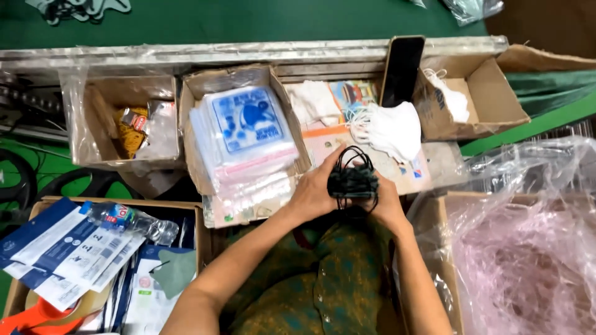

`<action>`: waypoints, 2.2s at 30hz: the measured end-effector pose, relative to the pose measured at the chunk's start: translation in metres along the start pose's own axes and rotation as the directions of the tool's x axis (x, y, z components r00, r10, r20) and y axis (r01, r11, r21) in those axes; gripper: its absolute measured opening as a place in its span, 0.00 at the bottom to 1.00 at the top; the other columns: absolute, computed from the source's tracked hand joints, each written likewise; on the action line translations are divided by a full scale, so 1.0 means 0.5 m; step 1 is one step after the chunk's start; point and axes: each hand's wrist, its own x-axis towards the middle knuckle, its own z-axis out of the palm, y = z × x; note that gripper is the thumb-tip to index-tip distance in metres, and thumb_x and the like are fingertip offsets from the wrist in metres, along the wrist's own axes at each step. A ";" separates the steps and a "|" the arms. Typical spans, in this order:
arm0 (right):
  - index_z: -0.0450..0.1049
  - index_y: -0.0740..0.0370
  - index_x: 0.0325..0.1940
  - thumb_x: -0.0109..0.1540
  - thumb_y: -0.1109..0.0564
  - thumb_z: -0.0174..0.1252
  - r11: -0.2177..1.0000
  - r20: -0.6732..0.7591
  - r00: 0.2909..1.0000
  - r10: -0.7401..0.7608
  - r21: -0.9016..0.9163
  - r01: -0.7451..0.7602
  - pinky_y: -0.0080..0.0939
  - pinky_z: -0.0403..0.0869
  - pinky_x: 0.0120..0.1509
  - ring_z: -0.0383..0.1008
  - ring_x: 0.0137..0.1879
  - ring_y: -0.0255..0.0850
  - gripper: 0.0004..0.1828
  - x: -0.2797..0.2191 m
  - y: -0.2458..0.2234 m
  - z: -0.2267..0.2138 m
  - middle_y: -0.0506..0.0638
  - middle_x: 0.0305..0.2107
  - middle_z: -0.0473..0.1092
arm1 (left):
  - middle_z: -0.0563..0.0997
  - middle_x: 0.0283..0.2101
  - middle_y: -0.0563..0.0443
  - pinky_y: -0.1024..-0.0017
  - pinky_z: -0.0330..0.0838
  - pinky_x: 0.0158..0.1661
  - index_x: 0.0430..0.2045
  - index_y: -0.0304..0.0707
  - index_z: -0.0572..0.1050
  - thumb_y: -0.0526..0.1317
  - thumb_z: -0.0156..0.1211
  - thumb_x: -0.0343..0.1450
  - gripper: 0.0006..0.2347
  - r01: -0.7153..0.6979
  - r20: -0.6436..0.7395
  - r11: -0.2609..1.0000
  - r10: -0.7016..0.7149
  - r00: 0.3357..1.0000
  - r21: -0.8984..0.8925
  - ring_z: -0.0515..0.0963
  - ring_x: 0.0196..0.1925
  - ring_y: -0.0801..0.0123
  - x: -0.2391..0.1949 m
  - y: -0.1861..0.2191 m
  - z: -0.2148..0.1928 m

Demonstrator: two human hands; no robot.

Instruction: The recorder is packing face masks into plastic bags and boxes at a factory workstation.

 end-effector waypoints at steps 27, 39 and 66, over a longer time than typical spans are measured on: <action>0.76 0.72 0.46 0.56 0.52 0.72 0.904 -0.289 0.865 0.409 0.257 -0.342 0.40 0.74 0.50 0.76 0.44 0.41 0.23 -0.018 -0.075 -0.004 0.53 0.40 0.76 | 0.80 0.26 0.43 0.61 0.77 0.36 0.21 0.35 0.83 0.32 0.65 0.68 0.05 0.012 -0.036 0.732 0.017 0.999 0.681 0.80 0.33 0.59 0.086 -0.212 -0.236; 0.67 0.66 0.59 0.51 0.60 0.71 0.648 -0.177 0.803 0.569 0.697 -0.306 0.40 0.73 0.62 0.75 0.55 0.39 0.34 0.042 -0.194 0.059 0.52 0.51 0.72 | 0.85 0.29 0.48 0.73 0.76 0.29 0.29 0.36 0.84 0.33 0.66 0.69 0.02 -0.166 -0.239 0.919 0.262 0.935 0.357 0.83 0.26 0.69 0.107 0.010 -0.196; 0.81 0.56 0.37 0.48 0.43 0.74 0.661 0.058 0.830 0.555 -0.637 -0.397 0.55 0.72 0.48 0.76 0.44 0.56 0.21 0.070 -0.274 -0.197 0.58 0.31 0.75 | 0.84 0.27 0.43 0.71 0.77 0.32 0.62 0.37 0.69 0.35 0.75 0.60 0.33 0.160 0.421 0.937 -0.015 0.907 -0.311 0.84 0.29 0.66 0.110 0.137 -0.083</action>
